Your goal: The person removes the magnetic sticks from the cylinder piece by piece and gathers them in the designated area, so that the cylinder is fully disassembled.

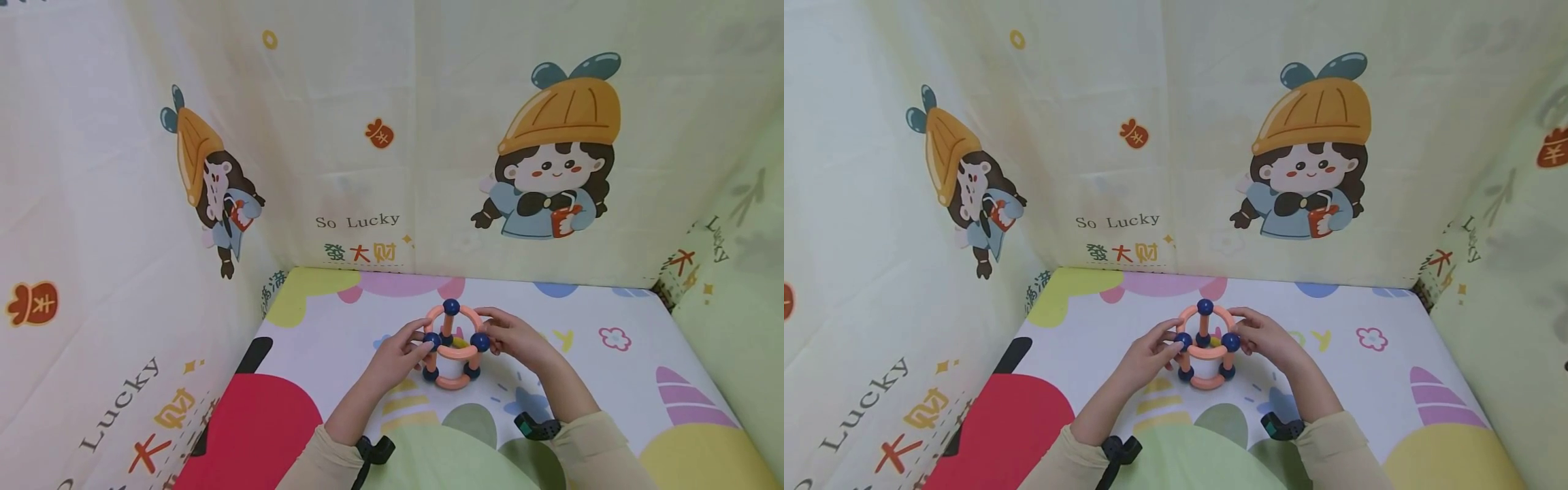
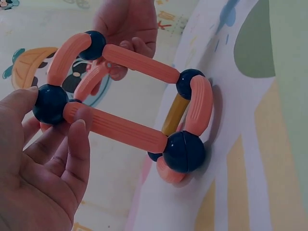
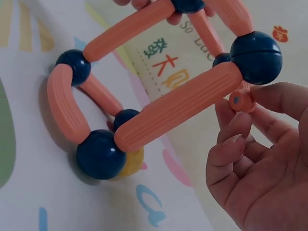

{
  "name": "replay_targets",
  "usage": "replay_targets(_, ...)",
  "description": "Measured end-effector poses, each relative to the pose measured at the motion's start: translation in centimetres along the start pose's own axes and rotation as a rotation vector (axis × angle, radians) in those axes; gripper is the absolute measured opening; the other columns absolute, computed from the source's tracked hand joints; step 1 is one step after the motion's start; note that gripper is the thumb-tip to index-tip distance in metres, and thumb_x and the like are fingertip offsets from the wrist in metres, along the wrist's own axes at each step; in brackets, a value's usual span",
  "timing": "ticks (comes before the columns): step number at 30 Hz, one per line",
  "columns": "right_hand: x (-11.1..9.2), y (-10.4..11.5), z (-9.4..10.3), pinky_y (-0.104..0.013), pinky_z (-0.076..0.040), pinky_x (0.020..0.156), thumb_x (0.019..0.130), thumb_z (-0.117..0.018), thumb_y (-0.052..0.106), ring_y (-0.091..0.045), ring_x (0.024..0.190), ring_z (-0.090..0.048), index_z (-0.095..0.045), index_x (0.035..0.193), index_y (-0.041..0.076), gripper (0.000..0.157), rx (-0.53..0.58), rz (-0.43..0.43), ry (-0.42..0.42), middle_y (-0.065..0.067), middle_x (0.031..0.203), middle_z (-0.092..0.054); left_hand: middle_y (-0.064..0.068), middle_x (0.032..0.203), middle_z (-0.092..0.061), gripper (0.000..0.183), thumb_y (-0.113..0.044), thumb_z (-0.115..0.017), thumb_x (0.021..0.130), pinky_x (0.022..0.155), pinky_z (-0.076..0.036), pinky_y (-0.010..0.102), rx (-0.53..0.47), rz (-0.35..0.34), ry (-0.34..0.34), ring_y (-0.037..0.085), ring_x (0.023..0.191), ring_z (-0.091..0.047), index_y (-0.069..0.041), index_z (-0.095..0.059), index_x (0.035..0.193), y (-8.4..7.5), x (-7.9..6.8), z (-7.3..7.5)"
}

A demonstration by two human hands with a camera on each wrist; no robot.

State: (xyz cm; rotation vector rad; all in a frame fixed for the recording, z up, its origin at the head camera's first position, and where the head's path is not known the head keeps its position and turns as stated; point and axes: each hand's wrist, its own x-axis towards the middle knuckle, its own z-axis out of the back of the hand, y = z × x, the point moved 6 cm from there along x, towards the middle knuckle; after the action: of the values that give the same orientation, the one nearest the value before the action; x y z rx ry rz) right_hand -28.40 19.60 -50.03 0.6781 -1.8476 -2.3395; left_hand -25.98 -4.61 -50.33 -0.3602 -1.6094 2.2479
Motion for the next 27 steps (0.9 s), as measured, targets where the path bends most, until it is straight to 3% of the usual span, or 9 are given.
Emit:
replay_targets(4, 0.3, -0.6, 0.1, -0.034, -0.045, 0.076, 0.101, -0.055, 0.033, -0.025, 0.077, -0.051, -0.044, 0.147, 0.017, 0.049, -0.018, -0.01, -0.017, -0.007, 0.086, -0.051, 0.002, 0.121, -0.066, 0.05, -0.043, -0.059, 0.098, 0.071, -0.058, 0.031, -0.004, 0.004, -0.001, 0.027, 0.088, -0.071, -0.037, -0.045, 0.145, 0.0, 0.0, 0.0)
replay_targets(7, 0.7, -1.1, 0.4, -0.033, -0.045, 0.075, 0.101, -0.055, 0.031, -0.025, 0.08, -0.053, -0.046, 0.145, 0.017, 0.047, -0.032, -0.011, -0.039, -0.009, 0.096, -0.056, 0.002, 0.121, -0.067, 0.048, -0.044, -0.059, 0.097, 0.074, -0.059, 0.039, -0.01, 0.005, -0.002, 0.024, 0.088, -0.071, -0.042, -0.045, 0.143, 0.1, 0.0, 0.0)
replay_targets(13, 1.6, -2.0, 0.7, -0.032, -0.045, 0.073, 0.098, -0.059, 0.034, -0.025, 0.081, -0.055, -0.053, 0.139, 0.017, 0.044, -0.077, 0.002, -0.085, -0.01, 0.112, -0.059, 0.003, 0.121, -0.067, 0.051, -0.044, -0.06, 0.097, 0.079, -0.057, 0.053, -0.024, 0.006, -0.003, 0.024, 0.088, -0.07, -0.038, -0.045, 0.145, 0.1, 0.0, 0.0)
replay_targets(19, 2.1, -2.7, 0.8, -0.033, -0.046, 0.077, 0.095, -0.063, 0.04, -0.027, 0.089, -0.055, -0.056, 0.136, 0.021, 0.045, -0.1, -0.011, -0.12, -0.011, 0.12, -0.059, 0.004, 0.122, -0.066, 0.049, -0.044, -0.059, 0.098, 0.077, -0.057, 0.05, -0.026, -0.004, -0.003, 0.029, 0.087, -0.07, -0.039, -0.045, 0.144, 0.3, 0.1, 0.0)
replay_targets(27, 2.2, -3.0, 0.9, -0.031, -0.05, 0.084, 0.102, -0.048, 0.043, -0.028, 0.104, -0.056, -0.05, 0.142, 0.016, 0.049, -0.016, 0.006, -0.079, -0.019, 0.137, -0.054, -0.001, 0.124, -0.065, 0.056, -0.046, -0.061, 0.096, 0.072, -0.057, 0.033, -0.015, 0.036, -0.014, 0.017, 0.088, -0.069, -0.05, -0.036, 0.146, 0.7, 0.0, 0.0)
